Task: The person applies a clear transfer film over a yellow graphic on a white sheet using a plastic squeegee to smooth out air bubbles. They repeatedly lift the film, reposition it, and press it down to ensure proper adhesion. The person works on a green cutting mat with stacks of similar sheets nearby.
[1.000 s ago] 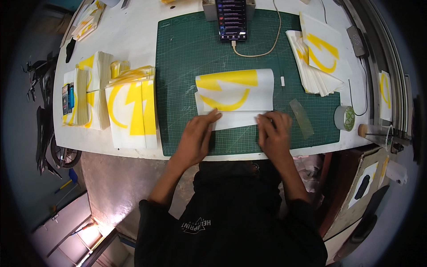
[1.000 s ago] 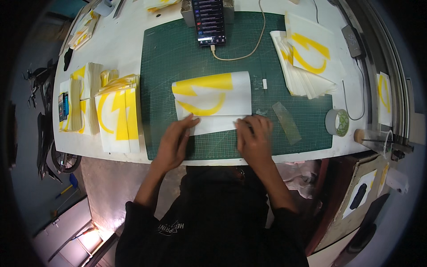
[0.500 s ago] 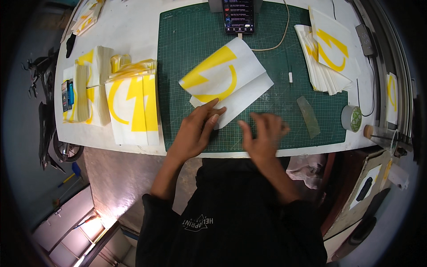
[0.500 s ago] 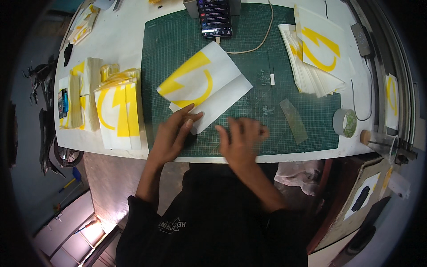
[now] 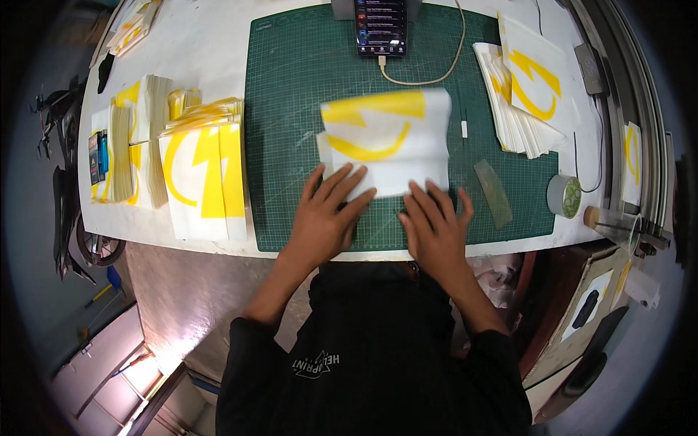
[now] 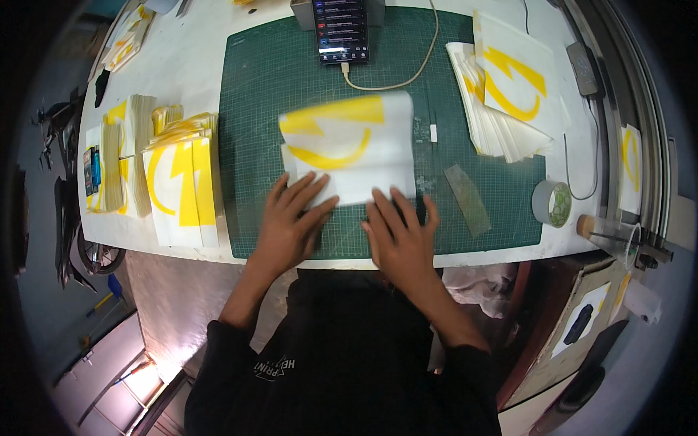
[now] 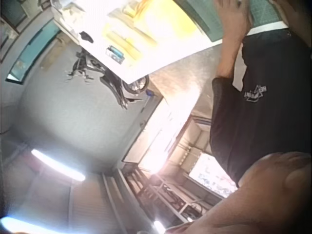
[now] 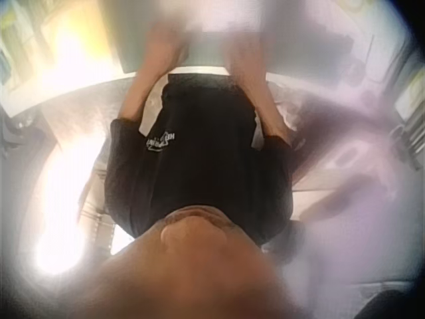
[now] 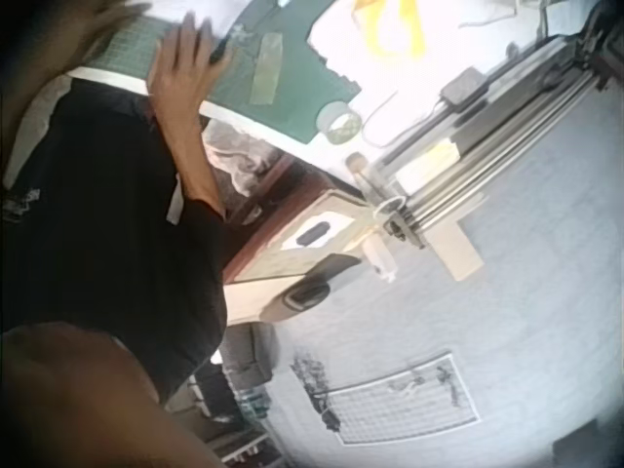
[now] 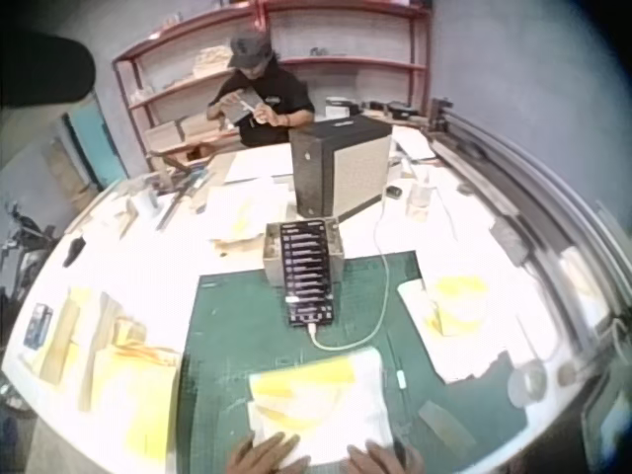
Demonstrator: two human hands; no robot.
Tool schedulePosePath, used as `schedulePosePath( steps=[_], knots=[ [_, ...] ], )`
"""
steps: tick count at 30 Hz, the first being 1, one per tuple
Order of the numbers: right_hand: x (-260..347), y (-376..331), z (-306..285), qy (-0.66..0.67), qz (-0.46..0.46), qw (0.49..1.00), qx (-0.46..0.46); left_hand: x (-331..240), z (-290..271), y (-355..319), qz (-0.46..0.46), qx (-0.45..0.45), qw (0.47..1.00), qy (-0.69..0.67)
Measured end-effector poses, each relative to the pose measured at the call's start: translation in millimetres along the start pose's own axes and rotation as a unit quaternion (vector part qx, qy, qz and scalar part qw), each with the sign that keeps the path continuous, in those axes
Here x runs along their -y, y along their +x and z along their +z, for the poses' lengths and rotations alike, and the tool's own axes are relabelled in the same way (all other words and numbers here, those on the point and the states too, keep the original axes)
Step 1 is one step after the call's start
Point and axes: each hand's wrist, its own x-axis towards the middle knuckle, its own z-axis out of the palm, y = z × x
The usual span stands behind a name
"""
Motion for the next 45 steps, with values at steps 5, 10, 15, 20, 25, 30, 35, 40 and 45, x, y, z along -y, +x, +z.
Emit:
schedulePosePath(
  steps=[5, 10, 15, 20, 25, 30, 35, 40, 45],
  knots=[
    [-12.1, 11.5, -9.9, 0.047, -0.054, 0.996, -0.047, 1.1, -0.8, -0.4, 0.044, -0.002, 0.999, 0.006],
    [-42.1, 34.7, -16.1, 0.083, -0.084, 0.991, 0.058, 2.5, -4.7, 12.7, 0.038, 0.023, 0.999, 0.025],
    [-57.8, 58.5, -30.0, 0.053, -0.092, 0.986, 0.131, 9.7, -16.9, 28.1, 0.057, 0.087, 0.993, 0.059],
    [-70.2, 91.5, -37.9, -0.024, -0.091, 0.977, 0.192, 22.5, -35.2, 56.2, 0.053, 0.147, 0.983, 0.097],
    [-81.3, 102.8, -34.4, -0.047, -0.050, 0.978, 0.195, 31.7, -41.7, 81.5, 0.036, 0.165, 0.976, 0.140],
    [-83.3, 99.4, -33.3, -0.047, -0.050, 0.976, 0.207, 37.1, -37.6, 77.3, 0.041, 0.161, 0.978, 0.125],
    [-68.1, 109.3, -29.9, -0.020, -0.098, 0.975, 0.200, 41.8, -33.4, 76.8, 0.049, 0.145, 0.983, 0.107],
    [-80.9, 107.6, -35.5, -0.017, -0.082, 0.971, 0.226, 46.0, -47.3, 79.2, 0.059, 0.174, 0.977, 0.109],
    [-59.9, 120.5, -31.5, -0.025, -0.093, 0.967, 0.236, 46.7, -48.8, 82.9, 0.044, 0.185, 0.974, 0.123]
  ],
)
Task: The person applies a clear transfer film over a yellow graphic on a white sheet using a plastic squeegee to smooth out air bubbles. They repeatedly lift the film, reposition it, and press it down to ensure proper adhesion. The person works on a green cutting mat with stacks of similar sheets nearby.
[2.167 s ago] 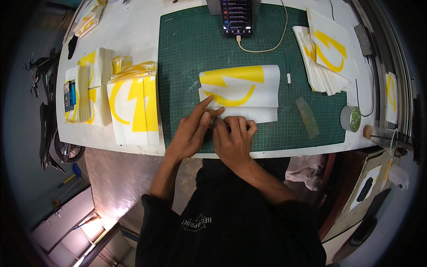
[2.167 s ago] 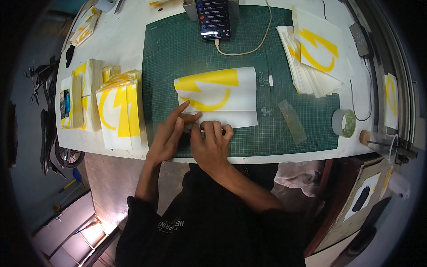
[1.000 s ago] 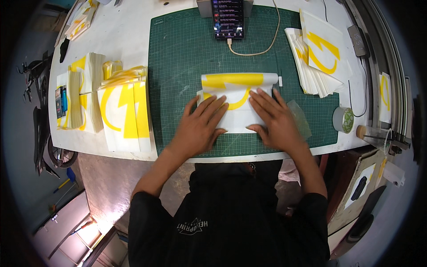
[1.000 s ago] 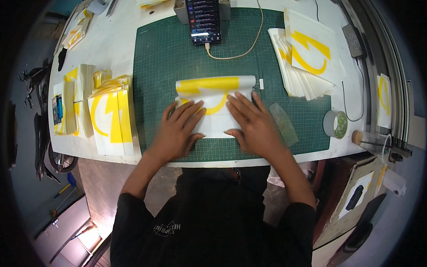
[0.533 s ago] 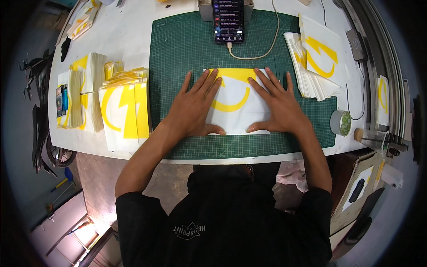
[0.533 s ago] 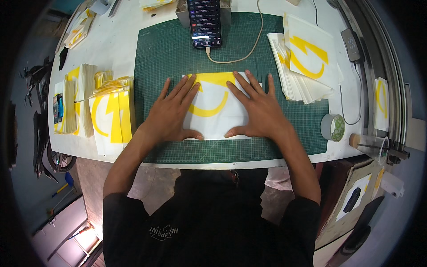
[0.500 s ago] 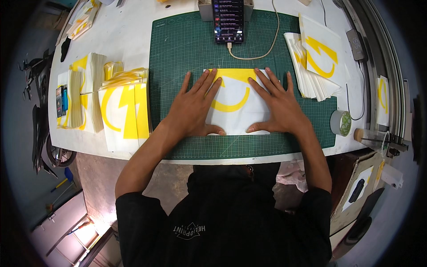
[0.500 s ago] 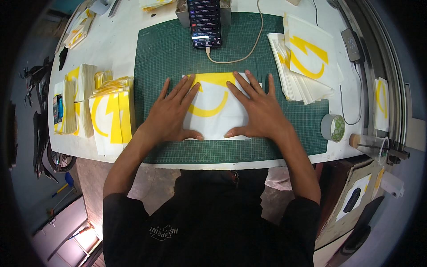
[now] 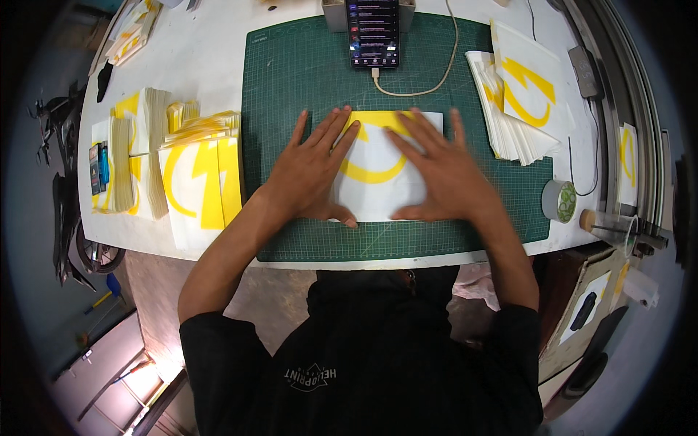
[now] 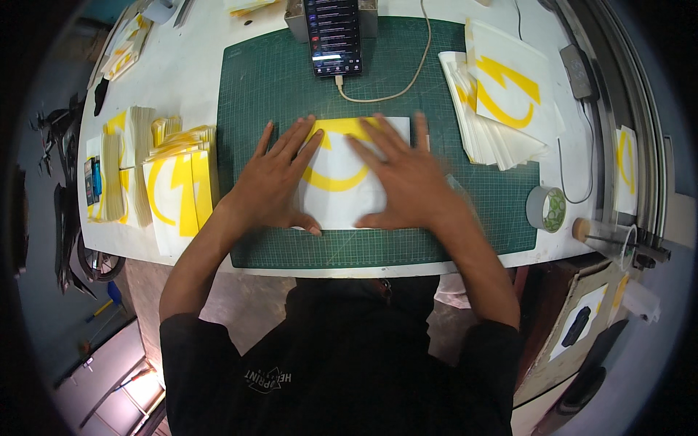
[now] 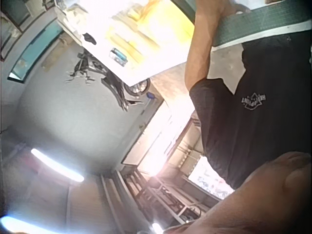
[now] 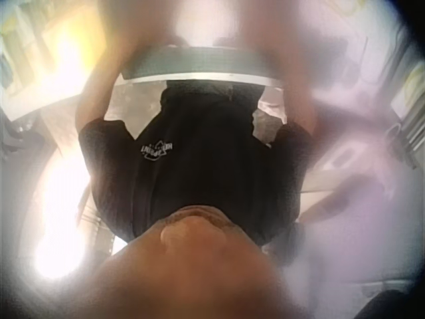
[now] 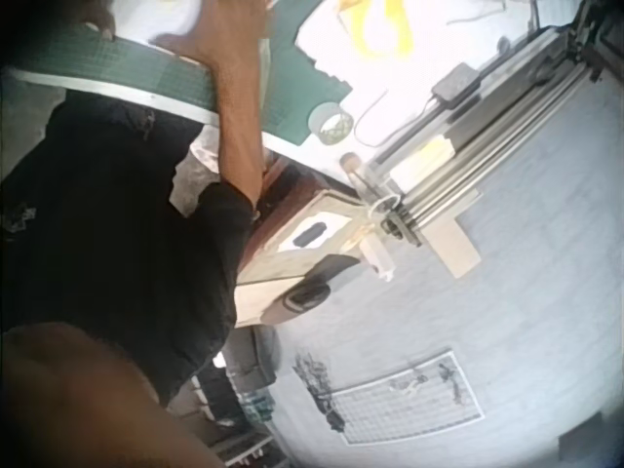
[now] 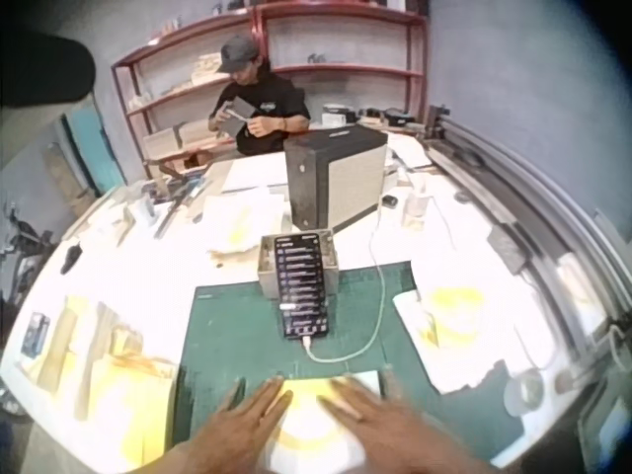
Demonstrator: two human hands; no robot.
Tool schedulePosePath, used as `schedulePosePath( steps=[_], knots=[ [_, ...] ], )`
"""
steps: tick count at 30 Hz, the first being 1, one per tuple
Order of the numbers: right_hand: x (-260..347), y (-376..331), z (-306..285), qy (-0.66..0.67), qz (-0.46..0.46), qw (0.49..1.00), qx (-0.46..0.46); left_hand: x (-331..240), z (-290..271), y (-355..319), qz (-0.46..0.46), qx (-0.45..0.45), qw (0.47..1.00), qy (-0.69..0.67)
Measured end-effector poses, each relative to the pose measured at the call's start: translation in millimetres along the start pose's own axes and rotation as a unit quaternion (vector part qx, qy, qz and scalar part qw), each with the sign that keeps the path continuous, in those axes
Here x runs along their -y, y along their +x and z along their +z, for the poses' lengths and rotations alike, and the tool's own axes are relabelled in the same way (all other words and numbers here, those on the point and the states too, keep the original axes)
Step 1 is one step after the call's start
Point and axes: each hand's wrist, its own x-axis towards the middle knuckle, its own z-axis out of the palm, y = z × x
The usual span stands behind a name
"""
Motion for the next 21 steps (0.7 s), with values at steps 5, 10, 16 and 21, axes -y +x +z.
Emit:
schedulePosePath(
  steps=[5, 10, 16, 21],
  knots=[
    [25.4, 35.6, 28.9, 0.046, -0.020, 0.996, -0.070, -2.1, 0.0, 6.2, -0.001, 0.008, 1.000, 0.001],
    [-21.8, -13.2, 17.6, -0.005, 0.057, 0.995, -0.082, -4.0, -1.6, 0.1, -0.022, 0.017, 1.000, 0.005],
    [-20.7, -30.3, 3.8, 0.013, 0.063, 0.990, -0.126, -2.3, -10.6, 2.1, -0.025, 0.008, 0.997, -0.075],
    [2.3, -37.6, 8.0, 0.079, -0.045, 0.990, -0.108, -30.5, 19.3, -13.7, 0.006, -0.114, 0.991, -0.069]
  ],
)
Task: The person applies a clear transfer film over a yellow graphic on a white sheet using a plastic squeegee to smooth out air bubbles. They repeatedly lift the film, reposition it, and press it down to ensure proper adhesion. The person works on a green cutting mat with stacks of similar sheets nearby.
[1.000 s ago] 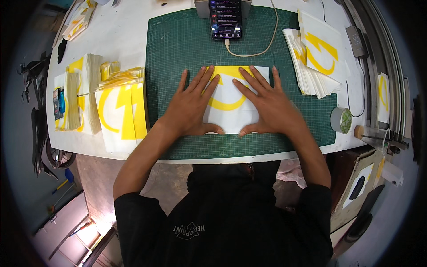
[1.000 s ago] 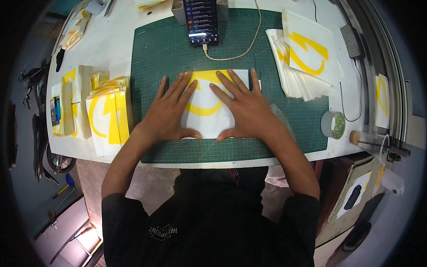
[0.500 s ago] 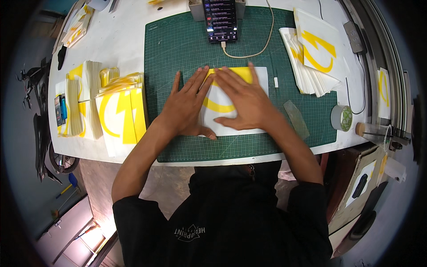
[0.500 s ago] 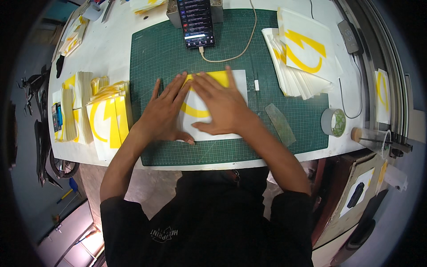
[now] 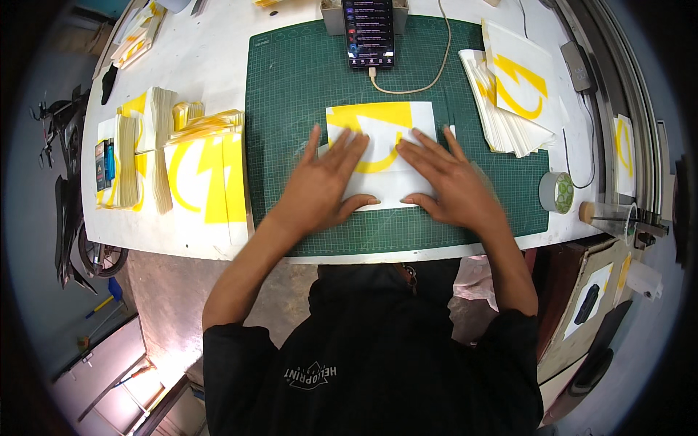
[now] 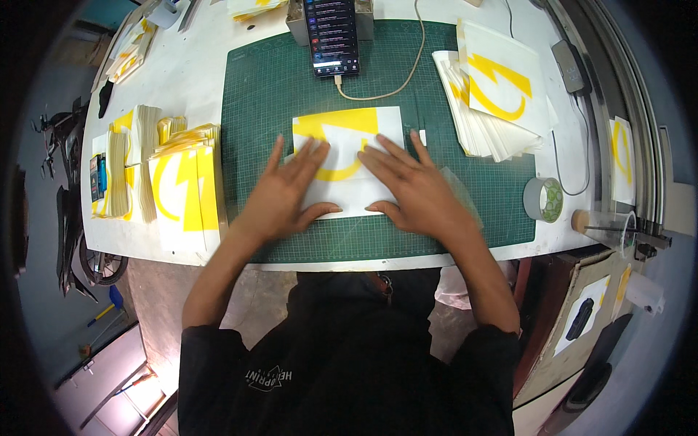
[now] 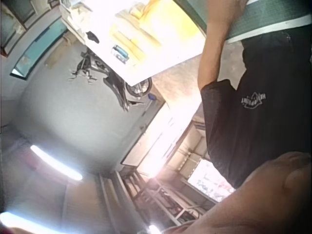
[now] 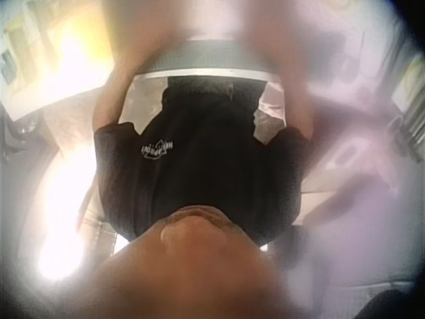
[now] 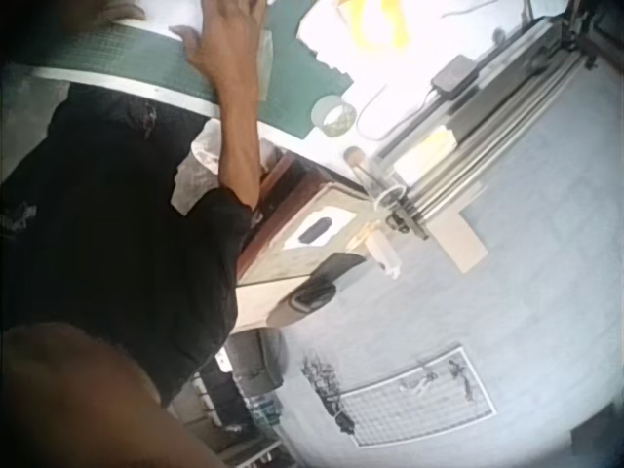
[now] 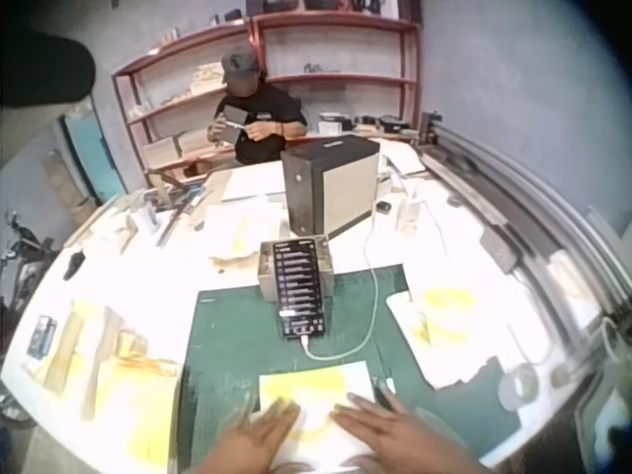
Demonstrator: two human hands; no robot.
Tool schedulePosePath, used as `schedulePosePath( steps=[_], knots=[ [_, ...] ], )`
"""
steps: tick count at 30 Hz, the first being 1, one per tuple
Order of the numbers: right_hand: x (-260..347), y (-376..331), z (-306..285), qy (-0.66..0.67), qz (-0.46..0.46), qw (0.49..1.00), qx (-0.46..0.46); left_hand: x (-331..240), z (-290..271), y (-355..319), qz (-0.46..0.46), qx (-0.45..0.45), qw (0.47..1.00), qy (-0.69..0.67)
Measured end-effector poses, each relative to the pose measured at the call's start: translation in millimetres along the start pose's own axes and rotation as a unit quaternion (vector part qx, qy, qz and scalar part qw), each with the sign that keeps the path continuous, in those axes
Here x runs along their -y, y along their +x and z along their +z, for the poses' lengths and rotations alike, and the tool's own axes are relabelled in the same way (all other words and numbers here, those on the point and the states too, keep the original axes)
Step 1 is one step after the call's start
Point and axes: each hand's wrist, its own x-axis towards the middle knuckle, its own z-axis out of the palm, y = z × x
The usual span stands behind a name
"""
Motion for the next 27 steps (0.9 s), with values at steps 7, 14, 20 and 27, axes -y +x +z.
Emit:
schedulePosePath(
  steps=[7, 14, 20, 27],
  knots=[
    [1.5, -12.0, 33.2, 0.014, -0.013, 0.993, -0.117, -13.2, 28.6, -15.7, -0.006, -0.092, 0.995, -0.033],
    [-0.1, -8.9, 27.3, 0.019, 0.000, 0.988, -0.152, -0.4, 13.7, -18.4, -0.007, -0.086, 0.995, -0.047],
    [6.4, -15.4, 32.2, 0.006, -0.002, 0.988, -0.154, -3.2, 18.3, -21.7, 0.000, -0.102, 0.995, -0.004],
    [6.7, -24.4, 32.6, -0.020, -0.017, 0.987, -0.161, 4.3, 26.0, -31.6, 0.024, -0.142, 0.989, -0.014]
  ],
)
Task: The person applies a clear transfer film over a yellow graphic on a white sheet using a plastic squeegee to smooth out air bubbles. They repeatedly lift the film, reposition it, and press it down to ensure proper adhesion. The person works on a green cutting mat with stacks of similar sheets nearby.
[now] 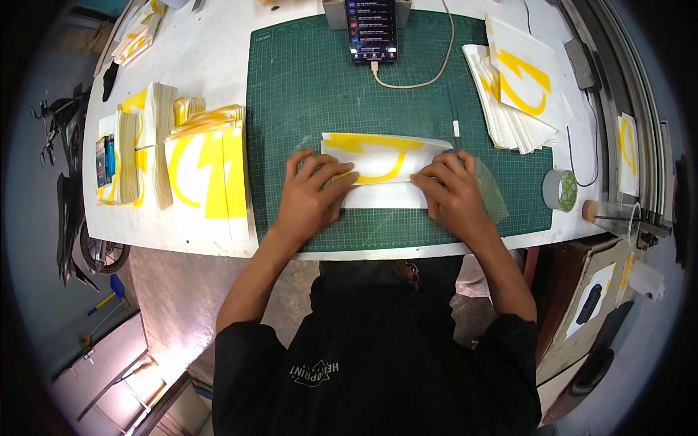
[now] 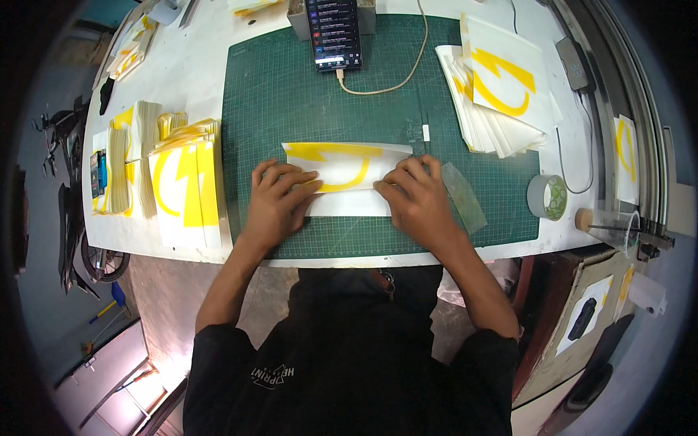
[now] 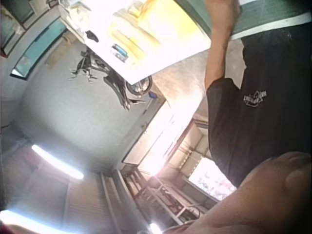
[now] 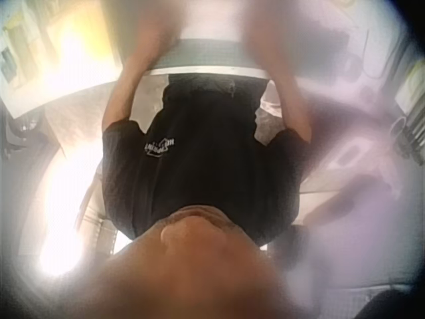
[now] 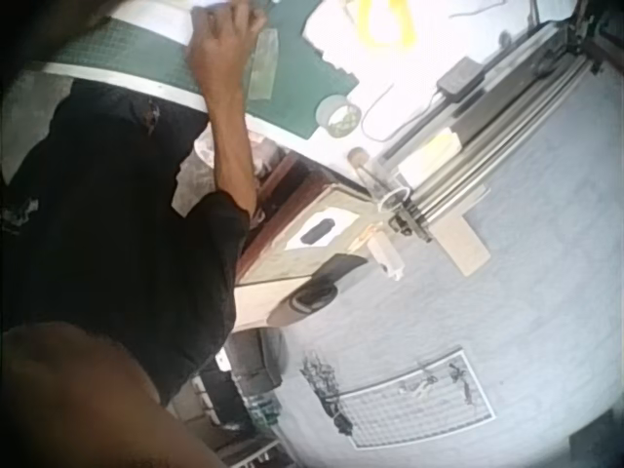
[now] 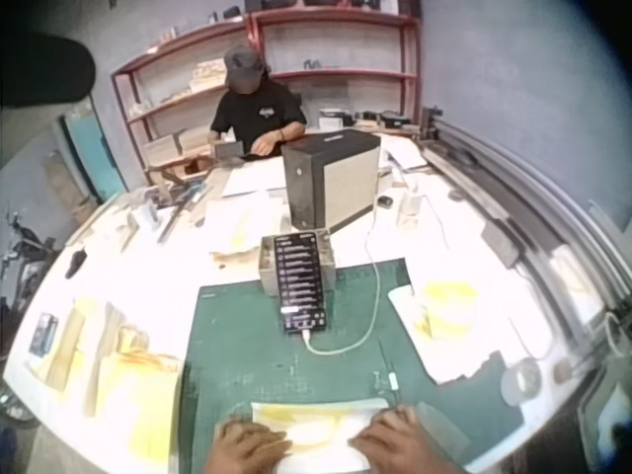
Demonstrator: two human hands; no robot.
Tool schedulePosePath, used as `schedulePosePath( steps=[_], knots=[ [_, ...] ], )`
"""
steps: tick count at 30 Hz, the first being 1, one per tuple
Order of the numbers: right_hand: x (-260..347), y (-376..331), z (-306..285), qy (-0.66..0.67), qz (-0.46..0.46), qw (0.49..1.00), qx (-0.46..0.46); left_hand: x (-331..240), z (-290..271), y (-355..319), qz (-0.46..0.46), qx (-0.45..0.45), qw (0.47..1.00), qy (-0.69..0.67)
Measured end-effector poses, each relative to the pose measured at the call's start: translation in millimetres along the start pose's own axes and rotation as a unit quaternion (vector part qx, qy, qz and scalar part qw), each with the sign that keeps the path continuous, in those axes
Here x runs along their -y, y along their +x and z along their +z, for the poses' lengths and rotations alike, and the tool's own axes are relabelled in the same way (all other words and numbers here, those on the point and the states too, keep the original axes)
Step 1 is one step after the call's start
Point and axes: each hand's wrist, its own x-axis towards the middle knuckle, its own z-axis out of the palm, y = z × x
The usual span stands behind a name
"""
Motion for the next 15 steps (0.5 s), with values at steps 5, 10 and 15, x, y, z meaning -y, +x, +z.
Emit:
schedulePosePath(
  steps=[5, 10, 15],
  knots=[
    [19.4, -13.8, 3.5, -0.007, -0.046, 0.999, -0.012, -26.9, 4.3, -14.8, 0.036, -0.017, 0.999, 0.023],
    [36.2, -30.2, 11.4, 0.021, -0.021, 1.000, -0.003, -42.4, 7.7, -25.0, 0.020, -0.004, 1.000, 0.016],
    [41.5, -36.4, 10.2, 0.036, -0.015, 0.999, 0.006, -51.6, 6.9, -34.5, 0.003, 0.006, 1.000, 0.012]
  ],
)
